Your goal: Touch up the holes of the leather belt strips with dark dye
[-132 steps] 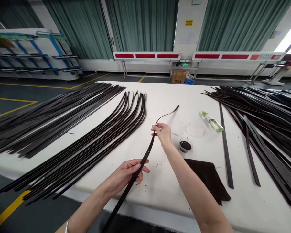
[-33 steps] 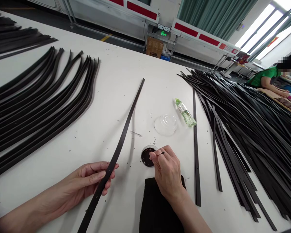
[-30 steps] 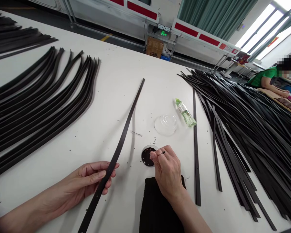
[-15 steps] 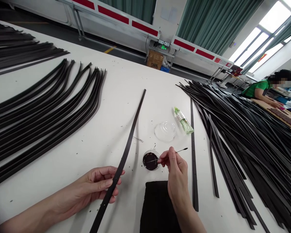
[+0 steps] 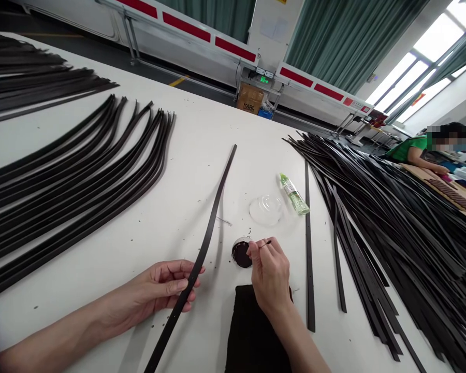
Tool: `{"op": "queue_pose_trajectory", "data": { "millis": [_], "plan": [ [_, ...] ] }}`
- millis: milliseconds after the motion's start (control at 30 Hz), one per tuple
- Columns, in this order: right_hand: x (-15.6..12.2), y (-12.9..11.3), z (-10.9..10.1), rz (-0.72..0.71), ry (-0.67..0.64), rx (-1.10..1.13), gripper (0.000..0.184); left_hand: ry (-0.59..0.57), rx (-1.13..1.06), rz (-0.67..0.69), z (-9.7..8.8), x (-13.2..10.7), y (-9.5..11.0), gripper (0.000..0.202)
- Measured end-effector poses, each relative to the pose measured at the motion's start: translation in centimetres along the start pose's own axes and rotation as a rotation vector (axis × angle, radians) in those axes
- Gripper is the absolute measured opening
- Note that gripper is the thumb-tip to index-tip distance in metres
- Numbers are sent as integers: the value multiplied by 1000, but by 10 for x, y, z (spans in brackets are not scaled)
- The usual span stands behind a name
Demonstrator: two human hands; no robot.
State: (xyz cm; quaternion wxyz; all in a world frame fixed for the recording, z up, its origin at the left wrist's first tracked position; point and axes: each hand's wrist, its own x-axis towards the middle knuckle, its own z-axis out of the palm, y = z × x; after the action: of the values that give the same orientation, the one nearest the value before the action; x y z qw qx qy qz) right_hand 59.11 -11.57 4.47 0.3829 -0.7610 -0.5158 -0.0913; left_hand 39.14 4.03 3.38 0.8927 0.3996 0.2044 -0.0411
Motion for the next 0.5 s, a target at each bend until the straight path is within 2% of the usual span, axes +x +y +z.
{"op": "queue_pose_trajectory", "data": {
  "millis": [200, 400, 500],
  "plan": [
    [-3, 5, 6, -39, -36, -31, 26, 6, 6, -17, 1, 1, 1, 24],
    [-4, 8, 9, -5, -57, -12, 27, 1, -5, -13, 0, 0, 0, 22],
    [-4, 3, 3, 21, -32, 11, 29, 8, -20, -19, 1, 0, 1, 22]
  ]
}}
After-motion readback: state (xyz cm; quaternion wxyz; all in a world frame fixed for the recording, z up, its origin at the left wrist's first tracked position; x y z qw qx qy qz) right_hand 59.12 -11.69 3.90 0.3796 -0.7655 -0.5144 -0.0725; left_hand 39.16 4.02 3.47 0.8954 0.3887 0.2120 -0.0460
